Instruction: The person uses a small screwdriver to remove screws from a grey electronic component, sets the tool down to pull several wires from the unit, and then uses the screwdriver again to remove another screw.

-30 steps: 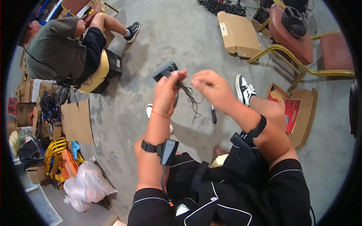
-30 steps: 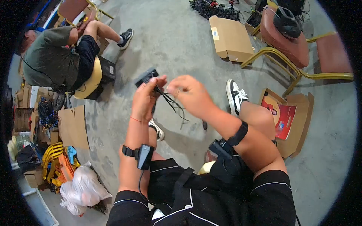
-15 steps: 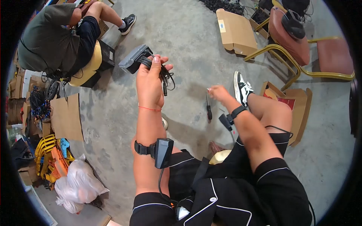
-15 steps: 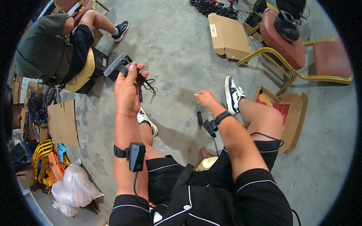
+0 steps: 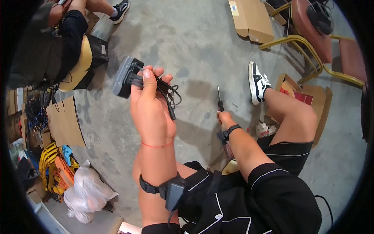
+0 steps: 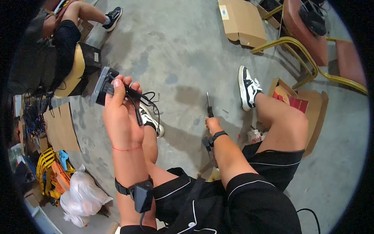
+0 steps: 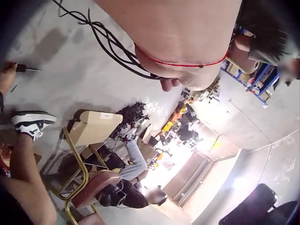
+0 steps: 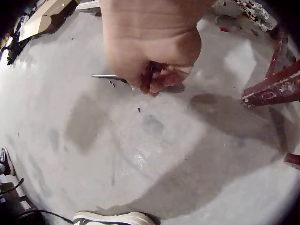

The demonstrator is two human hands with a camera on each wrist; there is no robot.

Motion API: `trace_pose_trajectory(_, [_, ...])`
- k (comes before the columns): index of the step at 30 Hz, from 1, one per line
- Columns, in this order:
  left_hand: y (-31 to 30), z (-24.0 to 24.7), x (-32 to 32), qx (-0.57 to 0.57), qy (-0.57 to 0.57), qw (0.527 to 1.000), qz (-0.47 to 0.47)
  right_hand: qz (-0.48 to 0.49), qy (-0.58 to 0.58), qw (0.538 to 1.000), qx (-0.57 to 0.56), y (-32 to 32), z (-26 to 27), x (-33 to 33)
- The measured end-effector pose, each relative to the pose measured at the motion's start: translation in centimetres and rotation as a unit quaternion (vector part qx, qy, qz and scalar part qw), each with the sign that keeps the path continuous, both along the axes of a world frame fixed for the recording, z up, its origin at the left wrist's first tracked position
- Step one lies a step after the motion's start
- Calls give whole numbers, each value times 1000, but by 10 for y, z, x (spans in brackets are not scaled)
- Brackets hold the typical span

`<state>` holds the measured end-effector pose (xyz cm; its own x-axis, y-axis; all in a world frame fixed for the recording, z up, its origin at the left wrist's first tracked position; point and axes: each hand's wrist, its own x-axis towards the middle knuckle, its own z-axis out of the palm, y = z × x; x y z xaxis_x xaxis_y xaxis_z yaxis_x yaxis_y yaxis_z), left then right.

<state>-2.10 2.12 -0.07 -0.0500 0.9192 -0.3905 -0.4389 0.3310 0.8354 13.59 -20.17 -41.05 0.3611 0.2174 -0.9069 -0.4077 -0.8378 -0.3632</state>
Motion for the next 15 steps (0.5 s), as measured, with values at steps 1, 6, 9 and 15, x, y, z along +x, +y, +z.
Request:
trace_pose_trajectory(1, [-3, 3, 7, -23, 0, 1000, 18, -9, 14, 999, -30, 5, -14, 1])
trace_pose_trajectory(6, [-10, -9, 17, -22, -19, 999, 14, -53, 42, 997, -42, 34, -6, 6])
trace_pose_trajectory(9, [-11, -9, 16, -27, -32, 999, -1, -84, 28, 995, -53, 47, -9, 4])
trace_pose_trajectory(15, [-14, -3, 15, -38, -40, 998, -10, -43, 12, 997, -57, 49, -41, 12])
